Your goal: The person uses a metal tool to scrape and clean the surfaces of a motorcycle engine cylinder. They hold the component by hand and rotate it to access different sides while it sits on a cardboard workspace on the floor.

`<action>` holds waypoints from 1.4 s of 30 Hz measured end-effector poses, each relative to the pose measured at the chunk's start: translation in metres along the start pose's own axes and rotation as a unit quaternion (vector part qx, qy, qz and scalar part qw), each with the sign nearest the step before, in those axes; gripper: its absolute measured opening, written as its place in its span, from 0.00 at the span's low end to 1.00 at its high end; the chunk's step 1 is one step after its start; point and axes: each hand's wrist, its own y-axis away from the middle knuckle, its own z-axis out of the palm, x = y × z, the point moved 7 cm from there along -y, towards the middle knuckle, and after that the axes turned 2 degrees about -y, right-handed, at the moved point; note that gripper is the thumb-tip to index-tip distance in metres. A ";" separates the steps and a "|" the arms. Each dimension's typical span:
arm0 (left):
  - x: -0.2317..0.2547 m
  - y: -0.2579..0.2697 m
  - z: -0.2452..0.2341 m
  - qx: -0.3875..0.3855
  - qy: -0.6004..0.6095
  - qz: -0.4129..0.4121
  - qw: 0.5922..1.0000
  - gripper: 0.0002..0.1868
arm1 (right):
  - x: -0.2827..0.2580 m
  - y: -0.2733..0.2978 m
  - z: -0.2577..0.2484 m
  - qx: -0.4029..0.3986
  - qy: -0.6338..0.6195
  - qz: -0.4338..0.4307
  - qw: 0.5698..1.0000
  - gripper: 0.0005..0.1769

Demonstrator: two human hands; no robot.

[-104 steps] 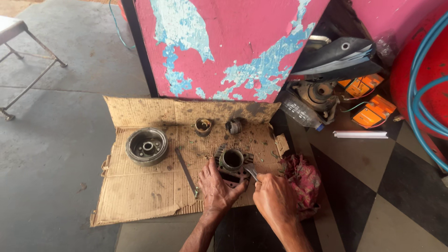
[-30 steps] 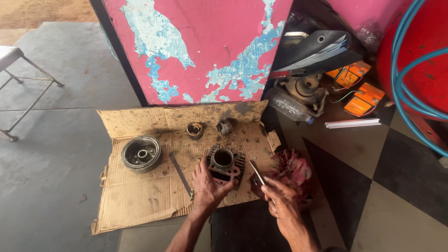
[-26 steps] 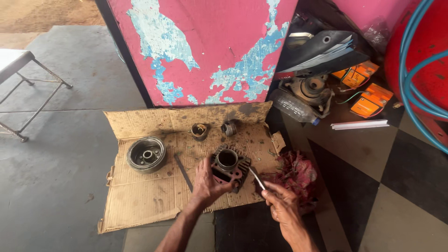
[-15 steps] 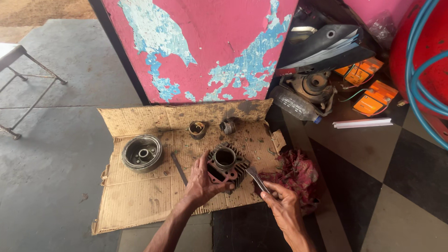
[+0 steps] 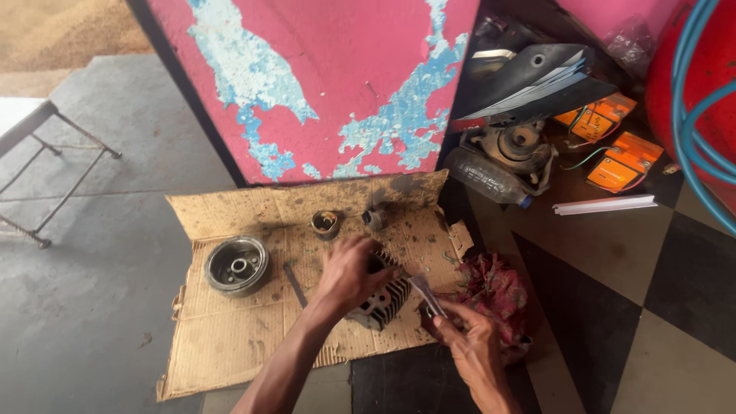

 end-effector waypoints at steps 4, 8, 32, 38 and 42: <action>0.017 -0.040 0.033 -0.118 -0.166 -0.028 0.979 0.09 | -0.004 -0.001 0.000 -0.030 -0.049 -0.011 0.998 0.18; 0.022 -0.062 0.050 -0.144 -0.221 -0.045 0.963 0.05 | -0.005 -0.008 -0.003 -0.017 -0.011 -0.057 0.998 0.20; -0.018 -0.080 0.044 0.090 0.019 -0.013 0.996 0.19 | 0.052 -0.057 0.021 -0.049 0.016 -0.185 0.981 0.20; -0.032 -0.008 -0.012 0.124 0.132 -0.094 0.979 0.37 | 0.002 -0.020 0.008 -0.065 -0.036 -0.063 0.995 0.19; -0.047 0.042 0.000 0.020 0.130 -0.145 0.981 0.61 | -0.004 -0.018 0.007 -0.053 0.018 -0.011 0.998 0.20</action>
